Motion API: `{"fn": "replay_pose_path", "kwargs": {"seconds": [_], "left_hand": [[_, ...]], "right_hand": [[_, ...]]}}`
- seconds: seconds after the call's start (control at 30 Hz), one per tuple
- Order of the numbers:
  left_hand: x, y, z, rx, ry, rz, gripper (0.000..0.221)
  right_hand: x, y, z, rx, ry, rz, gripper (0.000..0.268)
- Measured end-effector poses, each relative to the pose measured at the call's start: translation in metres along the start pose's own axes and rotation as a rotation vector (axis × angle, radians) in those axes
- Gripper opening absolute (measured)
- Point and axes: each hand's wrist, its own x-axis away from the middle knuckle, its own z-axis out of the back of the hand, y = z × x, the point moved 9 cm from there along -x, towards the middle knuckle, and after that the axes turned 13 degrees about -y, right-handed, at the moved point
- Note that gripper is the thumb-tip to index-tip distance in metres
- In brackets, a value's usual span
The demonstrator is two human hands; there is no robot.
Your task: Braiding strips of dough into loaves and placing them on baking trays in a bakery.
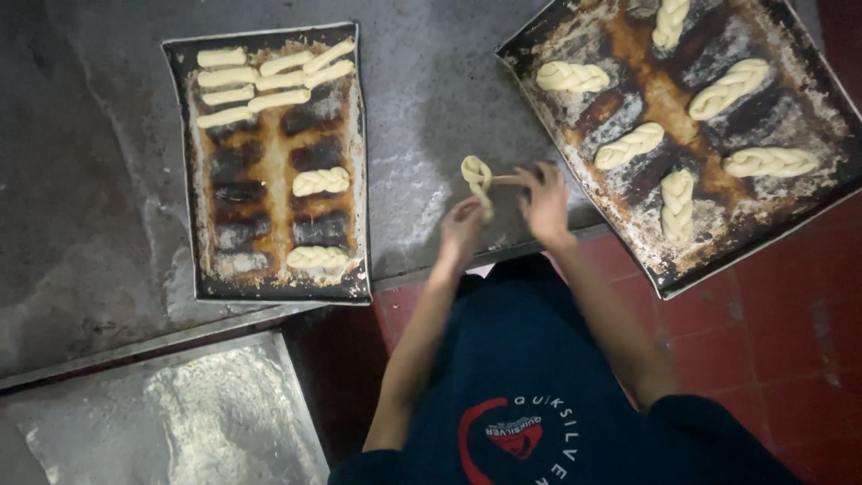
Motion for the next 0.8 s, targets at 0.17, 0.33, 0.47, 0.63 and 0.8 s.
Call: {"fn": "replay_pose_path", "kwargs": {"seconds": [0.17,0.33,0.47,0.63,0.8], "left_hand": [[0.014,0.011,-0.055,-0.298,-0.200,-0.115,0.039],[0.055,0.084,-0.012,-1.110,0.279,-0.610,0.032],[0.036,0.043,-0.013,-1.212,0.047,-0.535,0.022],[0.041,0.036,-0.054,-1.371,-0.148,-0.557,0.019],[0.031,0.039,-0.055,-1.562,-0.405,-0.289,0.034]], "right_hand": [[-0.005,0.020,-0.004,-0.360,0.056,-0.037,0.015],[0.025,0.010,-0.063,-0.535,-0.148,-0.229,0.028],[0.038,-0.023,-0.043,-0.101,0.069,0.048,0.024],[0.040,-0.015,-0.025,-0.270,0.349,0.377,0.015],[0.040,-0.010,-0.033,-0.326,0.161,-0.046,0.017]]}}
